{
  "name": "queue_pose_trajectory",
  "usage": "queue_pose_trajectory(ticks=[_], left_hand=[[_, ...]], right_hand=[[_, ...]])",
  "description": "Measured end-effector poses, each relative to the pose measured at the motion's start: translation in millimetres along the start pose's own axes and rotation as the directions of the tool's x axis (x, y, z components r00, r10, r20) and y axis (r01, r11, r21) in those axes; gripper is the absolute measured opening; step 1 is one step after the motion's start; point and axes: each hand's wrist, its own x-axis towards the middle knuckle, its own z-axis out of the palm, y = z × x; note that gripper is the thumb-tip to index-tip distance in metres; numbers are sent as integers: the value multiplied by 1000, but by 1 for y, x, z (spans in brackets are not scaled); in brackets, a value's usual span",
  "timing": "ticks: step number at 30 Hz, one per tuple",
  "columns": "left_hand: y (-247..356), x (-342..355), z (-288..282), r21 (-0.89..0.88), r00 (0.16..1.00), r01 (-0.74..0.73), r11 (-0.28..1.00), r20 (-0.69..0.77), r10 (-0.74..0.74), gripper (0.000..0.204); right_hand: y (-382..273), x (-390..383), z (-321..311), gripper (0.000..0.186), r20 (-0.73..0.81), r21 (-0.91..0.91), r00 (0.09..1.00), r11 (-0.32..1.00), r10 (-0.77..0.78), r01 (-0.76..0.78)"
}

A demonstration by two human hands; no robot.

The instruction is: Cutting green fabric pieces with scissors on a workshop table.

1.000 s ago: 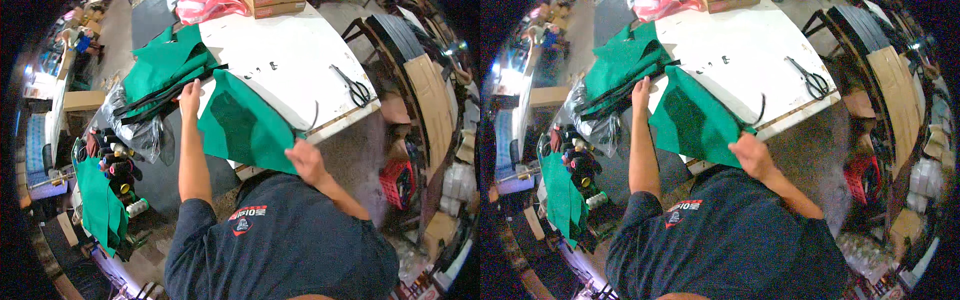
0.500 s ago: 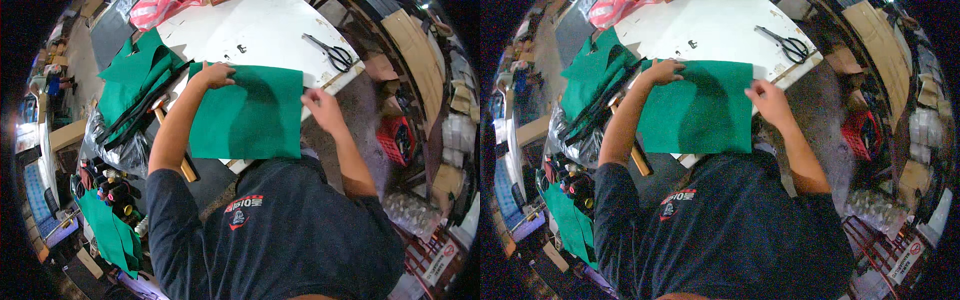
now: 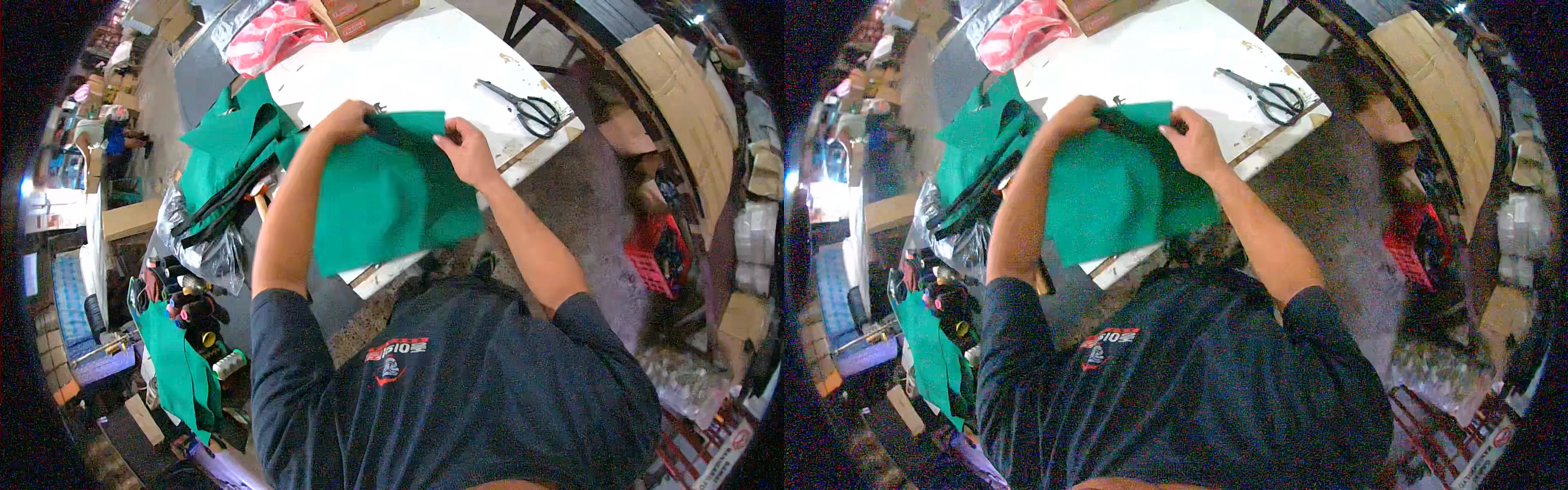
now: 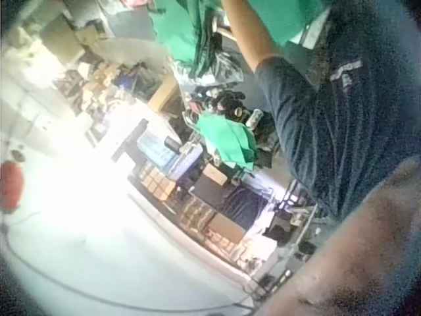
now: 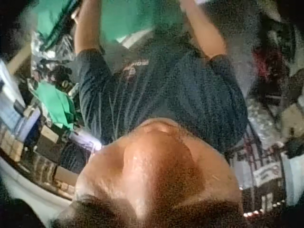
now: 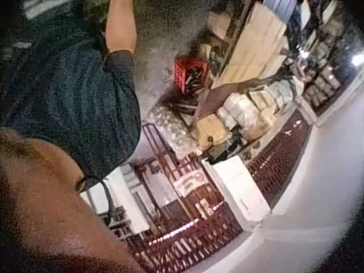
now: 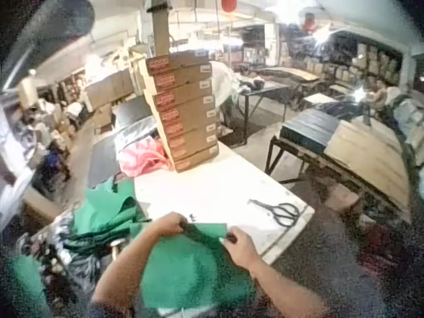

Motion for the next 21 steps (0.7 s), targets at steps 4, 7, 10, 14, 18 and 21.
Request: queue_pose_trajectory(ticks=[4,7,10,14,18,21], left_hand=[[147,-85,-95,296,919,79,952,-392,45,12],[195,-126,-65,454,831,118,883,-532,162,12],[196,-125,19,467,816,232,853,-571,91,20],[168,-126,162,415,902,369,832,-376,-212,44],[172,-110,206,-34,800,492,870,-376,-467,46],[172,-92,197,-88,684,411,907,-628,-371,44]], right_hand=[[-90,-13,-52,17,52,146,902,897,-429,418],[-94,-45,-81,36,170,180,860,873,-481,453],[-56,-55,-96,43,306,174,878,928,-368,328],[22,-61,-87,47,616,213,776,920,135,-329],[139,-52,-56,47,513,30,812,940,277,-340],[110,-53,-60,50,458,105,791,858,406,-502]])
